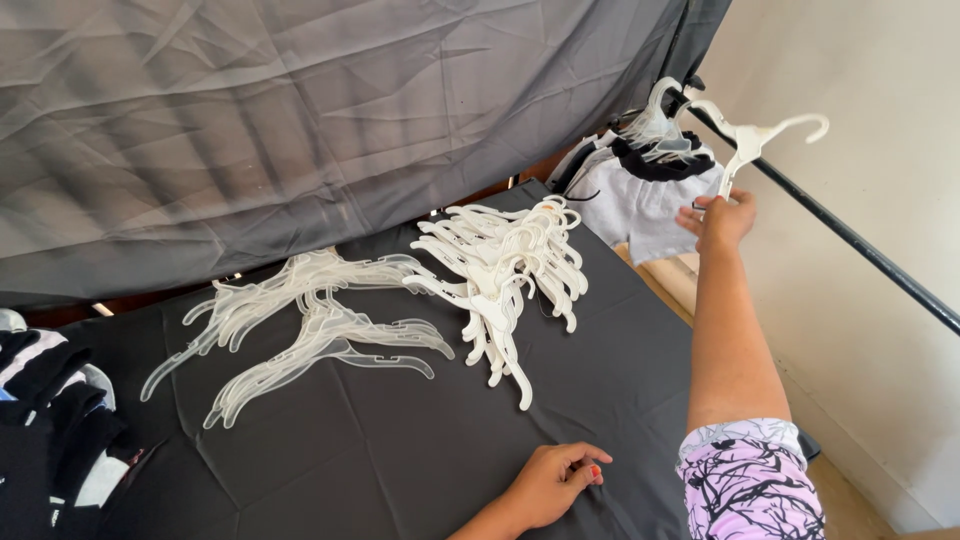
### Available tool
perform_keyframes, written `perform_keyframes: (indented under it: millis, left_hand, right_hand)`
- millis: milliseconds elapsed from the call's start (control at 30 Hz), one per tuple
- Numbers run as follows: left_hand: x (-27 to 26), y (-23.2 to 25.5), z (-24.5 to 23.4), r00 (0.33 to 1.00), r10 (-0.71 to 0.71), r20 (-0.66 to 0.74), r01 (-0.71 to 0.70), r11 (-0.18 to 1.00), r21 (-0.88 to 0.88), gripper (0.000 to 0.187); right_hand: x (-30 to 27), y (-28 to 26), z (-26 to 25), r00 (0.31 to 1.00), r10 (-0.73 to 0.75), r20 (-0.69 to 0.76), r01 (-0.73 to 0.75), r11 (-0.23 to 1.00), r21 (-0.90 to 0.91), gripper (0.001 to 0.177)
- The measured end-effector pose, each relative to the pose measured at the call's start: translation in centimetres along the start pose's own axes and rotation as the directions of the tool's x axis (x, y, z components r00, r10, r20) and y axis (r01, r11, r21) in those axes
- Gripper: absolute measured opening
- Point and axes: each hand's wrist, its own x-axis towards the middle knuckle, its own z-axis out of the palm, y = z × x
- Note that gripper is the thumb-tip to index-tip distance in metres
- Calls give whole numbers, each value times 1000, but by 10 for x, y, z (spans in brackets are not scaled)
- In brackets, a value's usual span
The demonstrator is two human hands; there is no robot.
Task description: Folding and hanging children's clothes on plastic hangers.
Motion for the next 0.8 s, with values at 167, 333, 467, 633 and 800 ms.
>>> perform_keyframes:
  millis: [167, 333, 467, 633, 800]
  left_hand:
    - [1, -3, 0, 1000, -7, 2, 8, 1000, -10, 23]
    - [0, -2, 0, 1000, 6, -1, -6, 1000, -23, 24]
    - [0, -3, 1, 1000, -4, 1, 4, 999, -41, 24]
    - [1, -1, 0, 999, -31, 6, 31, 999, -34, 23]
    - [1, -2, 0, 1000, -22, 3, 22, 999, -32, 23]
  right_hand:
    - [8, 6, -3, 995, 55, 88, -44, 991, -123, 39]
    - [11, 2, -2, 999, 19, 50, -8, 976, -218, 31]
    - [-3, -6, -1, 999, -14, 47, 23, 977, -210, 37]
    - [7, 0, -8, 996, -85, 24, 88, 979, -183, 30]
    - [20, 6, -14, 987, -152, 45, 157, 974, -163, 27]
